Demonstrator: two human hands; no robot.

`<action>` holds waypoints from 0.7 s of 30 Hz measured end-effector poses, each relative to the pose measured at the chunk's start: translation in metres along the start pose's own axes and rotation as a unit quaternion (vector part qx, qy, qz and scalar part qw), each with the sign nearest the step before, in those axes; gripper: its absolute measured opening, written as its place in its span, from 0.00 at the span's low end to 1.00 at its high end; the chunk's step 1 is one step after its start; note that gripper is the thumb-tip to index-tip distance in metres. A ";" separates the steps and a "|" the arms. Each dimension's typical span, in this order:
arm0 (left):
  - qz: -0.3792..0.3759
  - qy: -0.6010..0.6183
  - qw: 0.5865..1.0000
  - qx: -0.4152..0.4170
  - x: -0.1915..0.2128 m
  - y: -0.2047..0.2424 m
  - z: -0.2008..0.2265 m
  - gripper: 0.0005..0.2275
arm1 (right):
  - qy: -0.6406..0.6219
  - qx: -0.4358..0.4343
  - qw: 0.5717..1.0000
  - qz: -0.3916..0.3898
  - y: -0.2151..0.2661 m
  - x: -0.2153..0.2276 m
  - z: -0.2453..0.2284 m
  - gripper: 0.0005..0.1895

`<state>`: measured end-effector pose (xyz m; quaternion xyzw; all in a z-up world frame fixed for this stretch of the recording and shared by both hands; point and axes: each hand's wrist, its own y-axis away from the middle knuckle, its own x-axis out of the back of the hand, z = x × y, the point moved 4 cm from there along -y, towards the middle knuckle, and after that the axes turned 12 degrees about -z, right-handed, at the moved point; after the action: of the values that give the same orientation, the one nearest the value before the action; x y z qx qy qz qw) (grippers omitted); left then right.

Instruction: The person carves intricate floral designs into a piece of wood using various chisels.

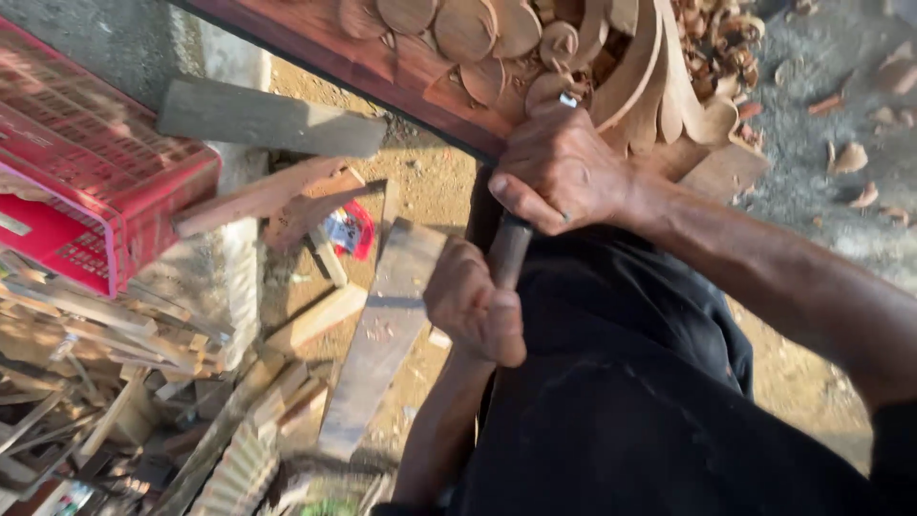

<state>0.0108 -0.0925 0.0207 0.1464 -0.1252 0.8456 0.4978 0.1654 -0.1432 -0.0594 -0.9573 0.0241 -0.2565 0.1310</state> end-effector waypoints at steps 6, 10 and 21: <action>0.032 -0.072 0.996 -0.030 -0.010 -0.002 -0.005 0.14 | 0.011 0.008 1.000 -0.002 -0.003 0.007 -0.003 0.17; 0.051 -0.009 0.999 -0.011 -0.002 -0.003 0.014 0.13 | -0.029 -0.001 0.998 0.057 -0.004 0.011 -0.005 0.16; -0.093 0.278 0.921 0.257 -0.008 0.014 -0.021 0.10 | 0.025 0.030 0.995 -0.087 -0.009 -0.013 -0.005 0.23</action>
<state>-0.0006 -0.0982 -0.0027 0.0393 0.2542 0.8055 0.5339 0.1514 -0.1345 -0.0598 -0.9447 -0.0640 -0.2916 0.1358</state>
